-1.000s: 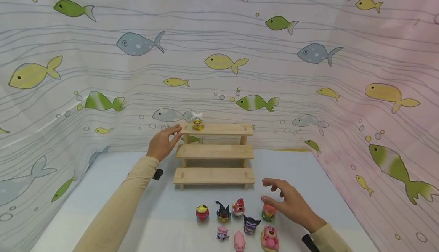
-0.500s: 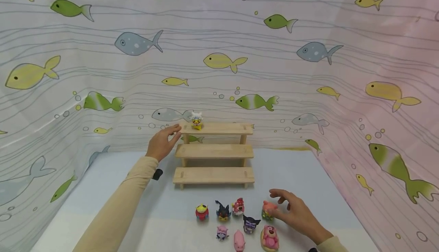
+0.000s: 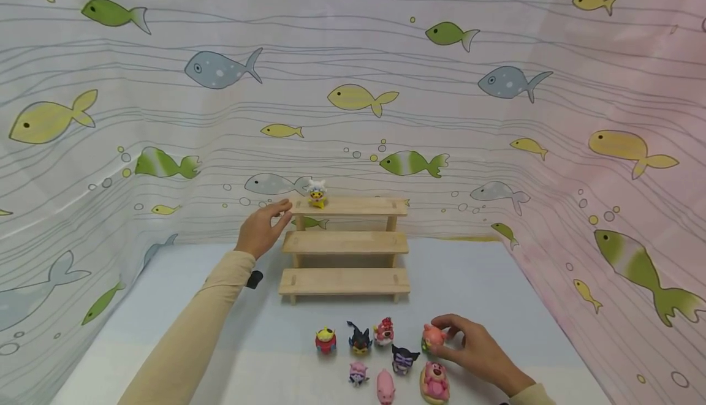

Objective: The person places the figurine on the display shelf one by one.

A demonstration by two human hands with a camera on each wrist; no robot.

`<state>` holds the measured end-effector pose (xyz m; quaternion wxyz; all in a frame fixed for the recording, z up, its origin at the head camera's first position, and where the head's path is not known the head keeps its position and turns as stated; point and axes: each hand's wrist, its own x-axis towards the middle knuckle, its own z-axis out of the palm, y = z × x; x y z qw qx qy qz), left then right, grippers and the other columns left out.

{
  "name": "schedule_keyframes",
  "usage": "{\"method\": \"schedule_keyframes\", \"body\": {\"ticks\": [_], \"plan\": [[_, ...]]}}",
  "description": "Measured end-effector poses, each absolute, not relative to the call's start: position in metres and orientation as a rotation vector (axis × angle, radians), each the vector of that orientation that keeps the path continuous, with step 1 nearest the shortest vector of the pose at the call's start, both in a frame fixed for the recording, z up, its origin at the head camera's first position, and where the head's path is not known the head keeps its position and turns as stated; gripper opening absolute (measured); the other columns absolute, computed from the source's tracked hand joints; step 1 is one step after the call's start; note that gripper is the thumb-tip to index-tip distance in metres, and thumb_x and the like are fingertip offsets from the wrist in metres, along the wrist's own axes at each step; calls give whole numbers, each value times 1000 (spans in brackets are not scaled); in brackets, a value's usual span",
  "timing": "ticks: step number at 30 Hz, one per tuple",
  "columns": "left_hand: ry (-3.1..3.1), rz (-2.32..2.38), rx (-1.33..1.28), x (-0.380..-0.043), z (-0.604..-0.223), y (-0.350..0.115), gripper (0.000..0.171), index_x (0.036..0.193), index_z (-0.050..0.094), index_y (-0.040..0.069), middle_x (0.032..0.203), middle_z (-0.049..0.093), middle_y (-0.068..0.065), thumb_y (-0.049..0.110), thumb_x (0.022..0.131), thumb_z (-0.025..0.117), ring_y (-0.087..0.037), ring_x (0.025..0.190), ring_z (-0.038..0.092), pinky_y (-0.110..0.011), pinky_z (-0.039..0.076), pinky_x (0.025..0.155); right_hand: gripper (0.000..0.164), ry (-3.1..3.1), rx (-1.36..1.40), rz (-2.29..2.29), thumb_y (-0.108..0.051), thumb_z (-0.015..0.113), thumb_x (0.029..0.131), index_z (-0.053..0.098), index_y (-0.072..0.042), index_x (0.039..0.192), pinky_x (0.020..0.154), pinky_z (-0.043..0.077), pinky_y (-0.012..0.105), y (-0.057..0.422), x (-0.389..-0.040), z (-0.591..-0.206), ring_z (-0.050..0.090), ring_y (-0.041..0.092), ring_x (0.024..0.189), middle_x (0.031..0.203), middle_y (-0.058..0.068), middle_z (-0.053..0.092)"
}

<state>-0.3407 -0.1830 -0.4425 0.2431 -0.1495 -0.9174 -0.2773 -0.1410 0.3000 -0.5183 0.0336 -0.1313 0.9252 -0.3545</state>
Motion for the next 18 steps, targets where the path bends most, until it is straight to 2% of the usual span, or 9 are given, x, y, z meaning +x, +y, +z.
{"method": "schedule_keyframes", "body": {"ticks": [6, 18], "plan": [[-2498, -755, -415, -342, -442, -184, 36, 132, 69, 16, 142, 61, 1, 36, 103, 62, -27, 123, 63, -48, 57, 84, 44, 2860, -412, -1085, -47, 81, 85, 66, -26, 121, 66, 47, 24, 300, -142, -517, 58, 4, 89, 110, -11, 68], [-2487, -765, -425, -340, -442, -185, 36, 131, 70, 15, 141, 62, 1, 35, 102, 64, -28, 123, 63, -49, 56, 87, 49, 2913, -376, -1051, -49, 85, 78, 68, -26, 118, 64, 45, 23, 297, -143, -520, 57, 4, 85, 104, -14, 67]]}}
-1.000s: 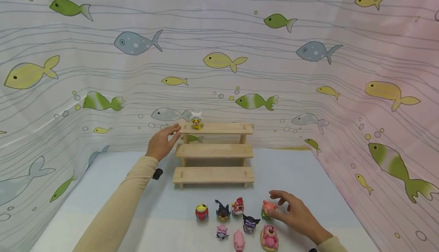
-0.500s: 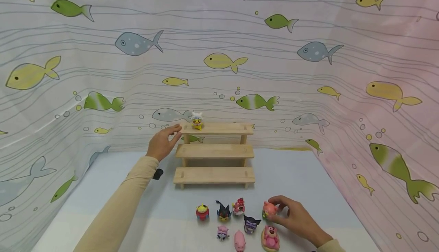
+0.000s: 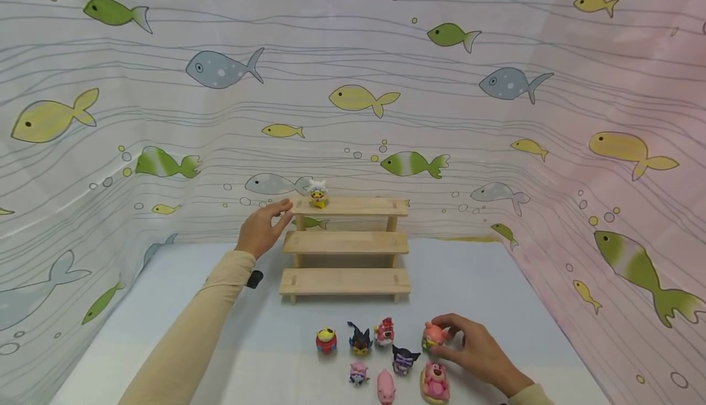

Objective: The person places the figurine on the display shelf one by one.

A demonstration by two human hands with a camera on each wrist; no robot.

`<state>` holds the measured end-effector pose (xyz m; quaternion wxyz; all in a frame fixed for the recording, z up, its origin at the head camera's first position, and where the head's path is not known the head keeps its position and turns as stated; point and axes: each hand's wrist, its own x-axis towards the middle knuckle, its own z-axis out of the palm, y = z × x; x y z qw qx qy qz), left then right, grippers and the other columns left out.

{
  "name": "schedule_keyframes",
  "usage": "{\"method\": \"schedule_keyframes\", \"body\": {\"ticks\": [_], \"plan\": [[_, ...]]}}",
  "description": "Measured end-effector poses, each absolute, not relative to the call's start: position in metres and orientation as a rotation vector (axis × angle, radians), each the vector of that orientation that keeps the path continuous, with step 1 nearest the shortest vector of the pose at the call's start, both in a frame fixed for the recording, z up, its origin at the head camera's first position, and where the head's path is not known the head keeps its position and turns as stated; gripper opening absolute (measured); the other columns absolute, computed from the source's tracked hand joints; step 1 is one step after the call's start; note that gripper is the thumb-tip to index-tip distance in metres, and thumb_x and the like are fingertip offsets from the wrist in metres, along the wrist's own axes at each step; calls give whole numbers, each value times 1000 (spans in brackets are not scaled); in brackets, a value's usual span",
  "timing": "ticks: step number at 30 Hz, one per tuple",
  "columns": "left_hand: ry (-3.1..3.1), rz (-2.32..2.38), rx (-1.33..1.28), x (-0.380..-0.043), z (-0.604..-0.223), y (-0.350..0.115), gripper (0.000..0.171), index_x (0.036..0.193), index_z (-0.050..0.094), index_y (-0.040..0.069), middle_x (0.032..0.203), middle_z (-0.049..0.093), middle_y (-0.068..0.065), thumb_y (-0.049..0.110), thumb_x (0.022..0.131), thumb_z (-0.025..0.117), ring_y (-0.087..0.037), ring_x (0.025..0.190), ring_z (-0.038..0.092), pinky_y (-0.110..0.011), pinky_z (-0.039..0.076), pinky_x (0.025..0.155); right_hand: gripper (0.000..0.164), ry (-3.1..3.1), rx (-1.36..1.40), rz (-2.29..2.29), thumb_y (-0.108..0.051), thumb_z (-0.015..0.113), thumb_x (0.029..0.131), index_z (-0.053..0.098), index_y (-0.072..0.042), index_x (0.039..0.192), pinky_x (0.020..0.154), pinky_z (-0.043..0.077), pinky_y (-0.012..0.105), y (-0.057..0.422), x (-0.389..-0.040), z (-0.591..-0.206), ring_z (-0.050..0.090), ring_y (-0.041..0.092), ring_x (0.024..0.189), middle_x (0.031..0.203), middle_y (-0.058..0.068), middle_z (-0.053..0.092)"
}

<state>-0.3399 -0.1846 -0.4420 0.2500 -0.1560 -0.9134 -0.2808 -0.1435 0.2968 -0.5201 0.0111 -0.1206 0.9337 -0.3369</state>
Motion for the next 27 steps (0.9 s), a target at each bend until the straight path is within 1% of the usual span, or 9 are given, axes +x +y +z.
{"method": "schedule_keyframes", "body": {"ticks": [5, 10, 14, 19, 24, 27], "plan": [[-2481, -761, -425, -340, -442, -185, 36, 131, 70, 15, 141, 62, 0, 34, 102, 64, -28, 122, 63, -49, 56, 88, 47, 2925, -373, -1045, -48, 86, 77, 69, -27, 116, 64, 45, 23, 295, -147, -518, 57, 5, 84, 99, -15, 67], [-2481, -763, -421, -340, -441, -184, 36, 132, 70, 14, 141, 62, -1, 33, 102, 64, -28, 124, 62, -49, 54, 92, 49, 2942, -355, -1032, -52, 85, 78, 69, -28, 117, 66, 46, 23, 291, -153, -515, 56, 6, 84, 99, -16, 66], [-2488, -772, -414, -339, -442, -184, 36, 132, 69, 15, 142, 61, 0, 34, 102, 63, -28, 125, 61, -49, 54, 93, 48, 2964, -373, -1077, -51, 85, 78, 70, -29, 118, 68, 47, 25, 289, -160, -512, 57, 8, 86, 98, -17, 66], [-2504, -775, -415, -339, -442, -183, 36, 133, 69, 16, 143, 60, 1, 36, 103, 62, -27, 125, 61, -49, 55, 90, 47, 3011, -453, -1151, -48, 86, 78, 69, -32, 118, 68, 48, 25, 285, -172, -505, 59, 11, 85, 98, -17, 67], [-2496, -776, -413, -338, -441, -183, 36, 132, 70, 16, 142, 61, 1, 36, 103, 62, -27, 124, 62, -49, 56, 87, 46, 3036, -564, -1168, -45, 86, 80, 69, -29, 119, 67, 50, 27, 277, -186, -495, 57, 11, 84, 99, -16, 66], [-2491, -774, -417, -338, -440, -183, 36, 132, 70, 15, 142, 61, 0, 35, 103, 62, -28, 124, 62, -49, 56, 87, 45, 3028, -625, -1174, -43, 86, 81, 69, -28, 119, 68, 51, 28, 272, -192, -489, 56, 11, 83, 98, -15, 65]]}}
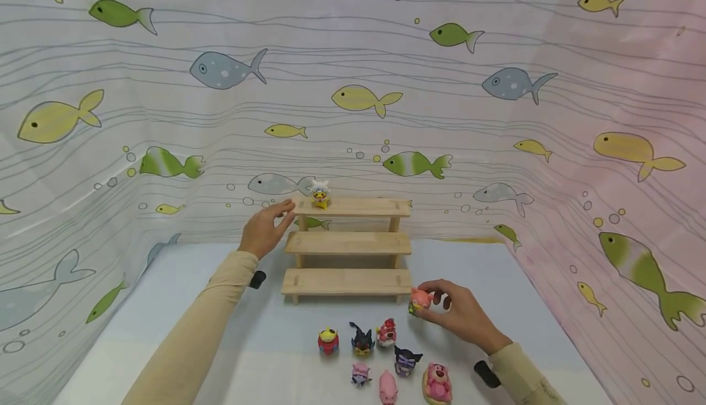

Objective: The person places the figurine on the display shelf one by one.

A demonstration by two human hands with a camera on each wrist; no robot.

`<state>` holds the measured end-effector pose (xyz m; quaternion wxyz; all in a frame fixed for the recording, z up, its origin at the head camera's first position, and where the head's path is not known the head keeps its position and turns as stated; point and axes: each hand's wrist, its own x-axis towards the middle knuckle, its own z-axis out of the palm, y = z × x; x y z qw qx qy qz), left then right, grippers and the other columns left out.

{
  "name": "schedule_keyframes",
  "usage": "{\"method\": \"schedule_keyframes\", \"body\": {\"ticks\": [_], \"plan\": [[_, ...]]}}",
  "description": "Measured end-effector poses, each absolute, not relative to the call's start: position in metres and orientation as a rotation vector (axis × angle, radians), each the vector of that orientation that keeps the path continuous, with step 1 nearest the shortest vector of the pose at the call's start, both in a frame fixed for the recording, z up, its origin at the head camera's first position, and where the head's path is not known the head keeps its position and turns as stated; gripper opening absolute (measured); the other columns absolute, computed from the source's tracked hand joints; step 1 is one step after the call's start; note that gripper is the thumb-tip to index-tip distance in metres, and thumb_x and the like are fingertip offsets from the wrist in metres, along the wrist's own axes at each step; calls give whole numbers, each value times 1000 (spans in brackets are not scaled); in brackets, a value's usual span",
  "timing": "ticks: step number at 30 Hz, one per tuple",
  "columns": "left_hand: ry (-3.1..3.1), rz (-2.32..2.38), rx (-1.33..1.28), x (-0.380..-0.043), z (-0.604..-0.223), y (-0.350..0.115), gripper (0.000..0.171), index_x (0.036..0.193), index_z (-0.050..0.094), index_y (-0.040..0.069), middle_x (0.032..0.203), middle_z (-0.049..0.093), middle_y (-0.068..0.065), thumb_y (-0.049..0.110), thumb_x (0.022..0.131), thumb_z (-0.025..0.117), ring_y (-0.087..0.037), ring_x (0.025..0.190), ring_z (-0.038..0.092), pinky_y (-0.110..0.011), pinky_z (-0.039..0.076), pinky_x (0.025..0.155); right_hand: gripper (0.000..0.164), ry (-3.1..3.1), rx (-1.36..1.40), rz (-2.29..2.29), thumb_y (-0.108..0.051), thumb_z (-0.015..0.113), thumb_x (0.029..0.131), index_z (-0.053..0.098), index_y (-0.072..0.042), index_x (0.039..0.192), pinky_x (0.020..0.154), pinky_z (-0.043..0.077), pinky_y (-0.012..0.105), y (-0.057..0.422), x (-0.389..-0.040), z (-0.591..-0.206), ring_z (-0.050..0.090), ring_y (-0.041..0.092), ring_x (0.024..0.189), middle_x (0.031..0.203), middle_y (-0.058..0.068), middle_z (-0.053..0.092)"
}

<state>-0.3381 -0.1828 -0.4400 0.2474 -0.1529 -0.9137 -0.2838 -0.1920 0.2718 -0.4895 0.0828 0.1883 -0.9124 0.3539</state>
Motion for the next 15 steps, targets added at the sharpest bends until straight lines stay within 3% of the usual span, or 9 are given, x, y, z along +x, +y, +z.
{"method": "schedule_keyframes", "body": {"ticks": [15], "plan": [[-2496, -745, -406, -339, -442, -182, 36, 132, 70, 16, 142, 61, 1, 36, 103, 62, -26, 123, 63, -48, 57, 84, 45, -2630, 732, 1145, -38, 86, 83, 69, -25, 123, 70, 51, 30, 244, -227, -462, 57, 17, 86, 104, -11, 67]]}}
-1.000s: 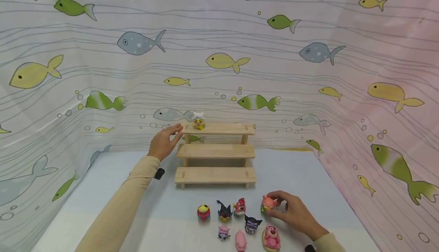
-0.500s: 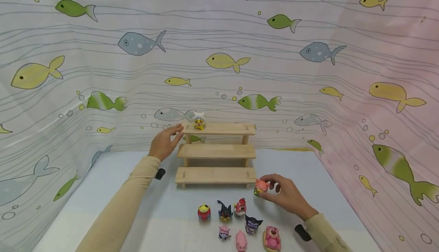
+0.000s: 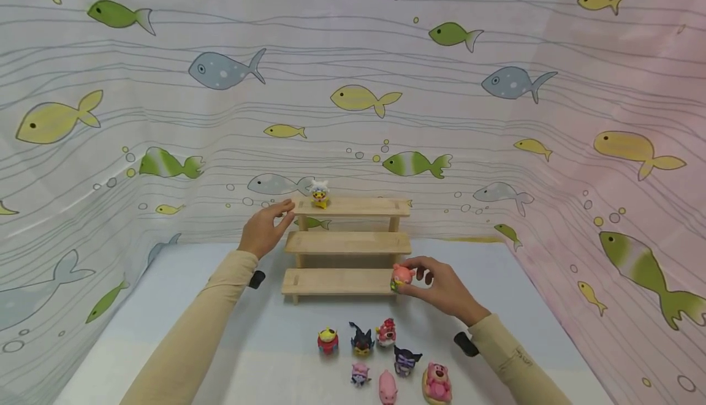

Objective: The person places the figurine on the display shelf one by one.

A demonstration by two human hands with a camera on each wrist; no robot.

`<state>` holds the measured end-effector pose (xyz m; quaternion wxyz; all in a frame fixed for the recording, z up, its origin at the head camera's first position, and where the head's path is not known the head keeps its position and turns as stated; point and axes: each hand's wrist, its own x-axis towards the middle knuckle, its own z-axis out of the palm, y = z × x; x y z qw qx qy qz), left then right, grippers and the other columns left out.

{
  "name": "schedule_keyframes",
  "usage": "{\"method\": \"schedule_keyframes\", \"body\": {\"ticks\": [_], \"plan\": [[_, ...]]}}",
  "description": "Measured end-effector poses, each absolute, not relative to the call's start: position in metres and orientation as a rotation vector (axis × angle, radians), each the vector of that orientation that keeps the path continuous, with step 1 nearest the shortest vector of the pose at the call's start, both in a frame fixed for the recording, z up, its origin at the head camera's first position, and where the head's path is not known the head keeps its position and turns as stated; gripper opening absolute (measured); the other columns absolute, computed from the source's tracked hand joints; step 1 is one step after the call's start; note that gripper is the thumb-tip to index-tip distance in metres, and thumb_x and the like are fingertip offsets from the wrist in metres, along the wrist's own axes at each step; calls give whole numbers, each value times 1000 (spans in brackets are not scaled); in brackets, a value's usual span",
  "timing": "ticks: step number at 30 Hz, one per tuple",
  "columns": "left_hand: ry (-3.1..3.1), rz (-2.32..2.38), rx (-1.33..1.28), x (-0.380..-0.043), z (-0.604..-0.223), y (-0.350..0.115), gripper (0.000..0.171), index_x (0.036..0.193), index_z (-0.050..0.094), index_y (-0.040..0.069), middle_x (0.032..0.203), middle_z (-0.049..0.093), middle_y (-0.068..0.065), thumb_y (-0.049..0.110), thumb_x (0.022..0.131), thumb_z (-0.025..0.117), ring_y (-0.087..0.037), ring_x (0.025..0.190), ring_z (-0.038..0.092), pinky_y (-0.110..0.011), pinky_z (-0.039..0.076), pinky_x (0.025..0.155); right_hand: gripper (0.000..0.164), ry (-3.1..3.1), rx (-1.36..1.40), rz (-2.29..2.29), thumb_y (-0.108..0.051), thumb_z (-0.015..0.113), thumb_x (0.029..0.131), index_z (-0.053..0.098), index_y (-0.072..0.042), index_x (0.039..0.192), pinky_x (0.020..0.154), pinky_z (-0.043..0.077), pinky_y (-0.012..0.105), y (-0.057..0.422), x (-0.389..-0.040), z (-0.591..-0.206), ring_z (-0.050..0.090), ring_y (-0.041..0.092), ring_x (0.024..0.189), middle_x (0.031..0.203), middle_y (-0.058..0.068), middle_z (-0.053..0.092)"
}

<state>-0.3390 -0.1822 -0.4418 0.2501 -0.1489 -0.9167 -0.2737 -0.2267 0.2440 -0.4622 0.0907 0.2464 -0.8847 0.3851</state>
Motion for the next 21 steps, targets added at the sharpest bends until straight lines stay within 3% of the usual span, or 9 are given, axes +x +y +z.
{"method": "schedule_keyframes", "body": {"ticks": [12, 17, 21], "plan": [[-2510, -757, -404, -339, -440, -183, 37, 133, 69, 16, 143, 60, 1, 37, 103, 61, -27, 124, 62, -48, 56, 86, 44, -2636, 815, 1273, -39, 83, 86, 68, -26, 126, 72, 50, 32, 207, -267, -436, 58, 29, 91, 102, -4, 67], [-2513, -740, -407, -338, -440, -183, 37, 133, 69, 16, 142, 61, 1, 37, 103, 62, -27, 123, 63, -48, 57, 83, 45, -2647, 841, 1236, -40, 83, 86, 70, -22, 125, 71, 50, 33, 193, -282, -422, 56, 22, 89, 101, -4, 66], [-2516, -738, -405, -338, -440, -183, 37, 133, 69, 17, 142, 60, 2, 37, 103, 62, -26, 125, 61, -48, 56, 88, 44, -2642, 867, 1181, -43, 82, 86, 70, -26, 125, 69, 49, 33, 184, -297, -411, 56, 19, 86, 99, -6, 66]]}}
